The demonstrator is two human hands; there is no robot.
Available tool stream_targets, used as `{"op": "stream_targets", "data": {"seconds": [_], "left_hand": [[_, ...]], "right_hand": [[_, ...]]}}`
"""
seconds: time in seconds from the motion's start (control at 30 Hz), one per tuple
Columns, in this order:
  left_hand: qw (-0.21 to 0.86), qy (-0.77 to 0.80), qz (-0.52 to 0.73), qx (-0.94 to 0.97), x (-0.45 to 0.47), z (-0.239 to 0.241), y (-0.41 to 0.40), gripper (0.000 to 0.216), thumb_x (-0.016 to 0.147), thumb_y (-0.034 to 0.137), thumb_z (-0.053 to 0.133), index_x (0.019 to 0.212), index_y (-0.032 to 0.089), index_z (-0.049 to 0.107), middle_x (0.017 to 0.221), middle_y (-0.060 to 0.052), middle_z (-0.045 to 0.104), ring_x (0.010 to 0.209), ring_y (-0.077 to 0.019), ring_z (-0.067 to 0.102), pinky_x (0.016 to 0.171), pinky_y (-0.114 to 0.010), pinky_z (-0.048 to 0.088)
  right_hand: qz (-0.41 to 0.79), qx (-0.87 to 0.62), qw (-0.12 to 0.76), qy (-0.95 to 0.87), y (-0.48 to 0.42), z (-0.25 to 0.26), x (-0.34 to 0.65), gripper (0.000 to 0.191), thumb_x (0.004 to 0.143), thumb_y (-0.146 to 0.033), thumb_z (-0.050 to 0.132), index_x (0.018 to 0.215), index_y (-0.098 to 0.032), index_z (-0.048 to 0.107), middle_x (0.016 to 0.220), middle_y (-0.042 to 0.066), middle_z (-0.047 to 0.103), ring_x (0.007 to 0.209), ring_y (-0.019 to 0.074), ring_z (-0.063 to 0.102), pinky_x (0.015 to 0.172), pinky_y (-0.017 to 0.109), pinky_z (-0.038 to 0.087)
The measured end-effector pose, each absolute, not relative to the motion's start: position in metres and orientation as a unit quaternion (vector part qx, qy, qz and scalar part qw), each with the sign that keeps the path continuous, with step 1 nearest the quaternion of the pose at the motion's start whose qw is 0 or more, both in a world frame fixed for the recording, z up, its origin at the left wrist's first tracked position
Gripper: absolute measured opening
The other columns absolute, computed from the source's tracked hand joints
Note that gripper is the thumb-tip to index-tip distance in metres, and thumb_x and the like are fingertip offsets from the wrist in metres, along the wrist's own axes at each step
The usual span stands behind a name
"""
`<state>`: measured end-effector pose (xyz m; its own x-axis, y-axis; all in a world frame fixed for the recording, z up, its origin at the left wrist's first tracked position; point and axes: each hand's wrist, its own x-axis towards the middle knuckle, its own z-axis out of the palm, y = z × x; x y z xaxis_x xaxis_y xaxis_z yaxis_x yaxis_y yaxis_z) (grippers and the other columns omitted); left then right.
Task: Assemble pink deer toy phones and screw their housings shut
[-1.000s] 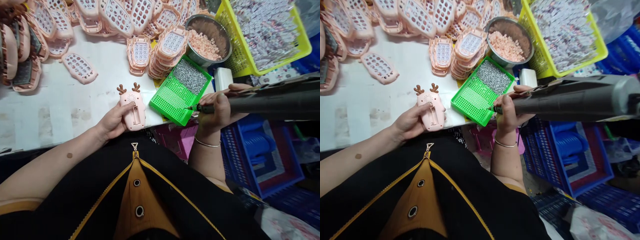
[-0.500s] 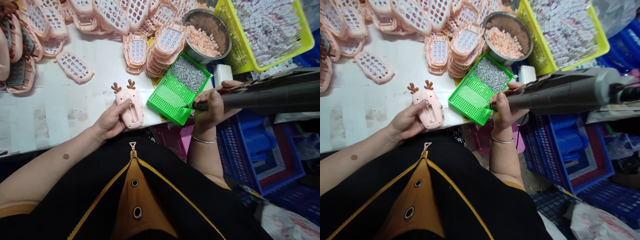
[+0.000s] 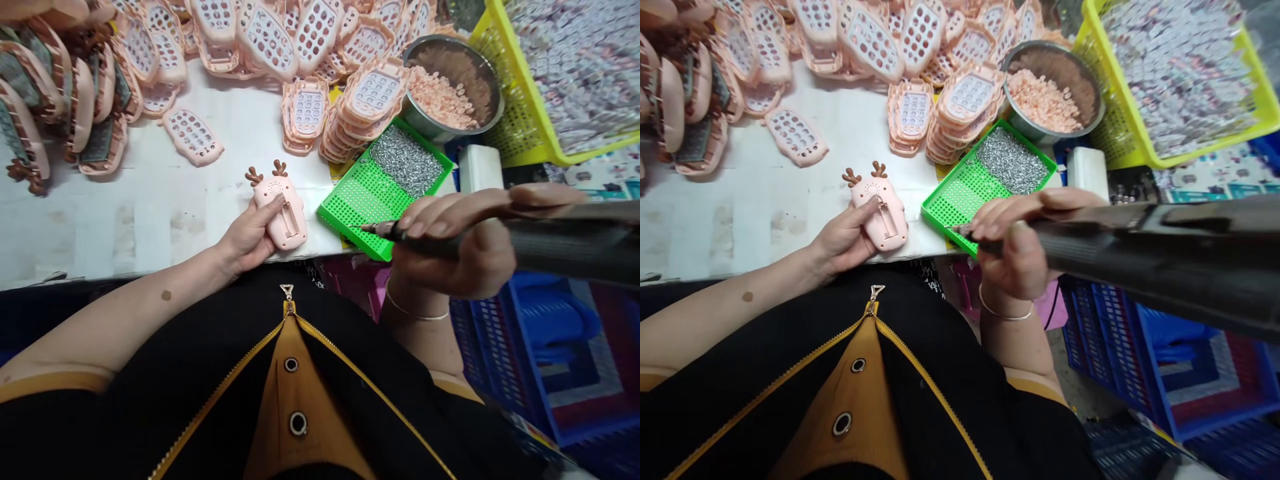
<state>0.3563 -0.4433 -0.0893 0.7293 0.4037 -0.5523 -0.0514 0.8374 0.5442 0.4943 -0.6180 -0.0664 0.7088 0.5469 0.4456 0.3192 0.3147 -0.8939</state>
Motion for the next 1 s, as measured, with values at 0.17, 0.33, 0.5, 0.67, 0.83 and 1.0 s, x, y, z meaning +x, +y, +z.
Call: {"op": "stream_targets", "data": {"seconds": [0.17,0.33,0.5,0.67,0.83,1.0], "left_hand": [[0.893,0.341,0.146,0.254,0.356,-0.091,-0.445,0.039,0.090,0.016,0.067,0.127,0.022,0.058,0.094,-0.003,0.072,0.089,-0.0179,0.068,0.090,-0.038,0.055],[0.896,0.328,0.148,0.260,0.356,-0.091,-0.446,0.036,0.091,0.015,0.065,0.126,0.023,0.058,0.092,-0.002,0.071,0.088,-0.0169,0.067,0.092,-0.038,0.055],[0.896,0.334,0.135,0.261,0.356,-0.092,-0.445,0.038,0.089,0.017,0.068,0.125,0.021,0.057,0.096,-0.004,0.071,0.090,-0.0183,0.068,0.096,-0.041,0.055],[0.894,0.334,0.133,0.267,0.356,-0.092,-0.446,0.036,0.088,0.016,0.068,0.122,0.022,0.056,0.102,-0.004,0.071,0.097,-0.0185,0.068,0.100,-0.043,0.055],[0.893,0.326,0.129,0.281,0.356,-0.092,-0.447,0.031,0.088,0.016,0.069,0.116,0.021,0.057,0.102,-0.004,0.070,0.104,-0.0209,0.067,0.104,-0.046,0.052],[0.900,0.316,0.117,0.276,0.355,-0.091,-0.445,0.034,0.087,0.019,0.071,0.118,0.023,0.056,0.102,-0.004,0.070,0.107,-0.0217,0.068,0.106,-0.047,0.050]], "right_hand": [[0.074,-0.525,0.743,-0.408,-0.584,-0.065,0.456,0.037,0.078,-0.057,0.076,0.091,-0.031,0.053,0.061,-0.006,0.054,0.056,0.0178,0.061,0.058,0.039,0.057],[0.043,-0.458,0.781,-0.424,-0.567,-0.067,0.444,0.024,0.083,-0.043,0.073,0.082,-0.030,0.052,0.053,-0.009,0.051,0.042,0.0122,0.049,0.045,0.032,0.047],[0.076,-0.442,0.788,-0.423,-0.562,-0.074,0.447,0.021,0.082,-0.037,0.074,0.087,-0.029,0.056,0.058,-0.008,0.055,0.045,0.0118,0.054,0.044,0.031,0.045],[0.081,-0.443,0.762,-0.466,-0.558,-0.080,0.452,0.021,0.083,-0.038,0.075,0.092,-0.031,0.058,0.056,-0.009,0.054,0.039,0.0113,0.047,0.038,0.029,0.042],[0.107,-0.432,0.738,-0.508,-0.556,-0.088,0.459,0.023,0.085,-0.032,0.071,0.105,-0.034,0.060,0.059,-0.009,0.053,0.044,0.0127,0.052,0.041,0.029,0.045],[0.121,-0.444,0.729,-0.507,-0.553,-0.091,0.460,0.024,0.083,-0.043,0.073,0.091,-0.032,0.053,0.054,-0.010,0.049,0.041,0.0123,0.051,0.041,0.028,0.047]]}}
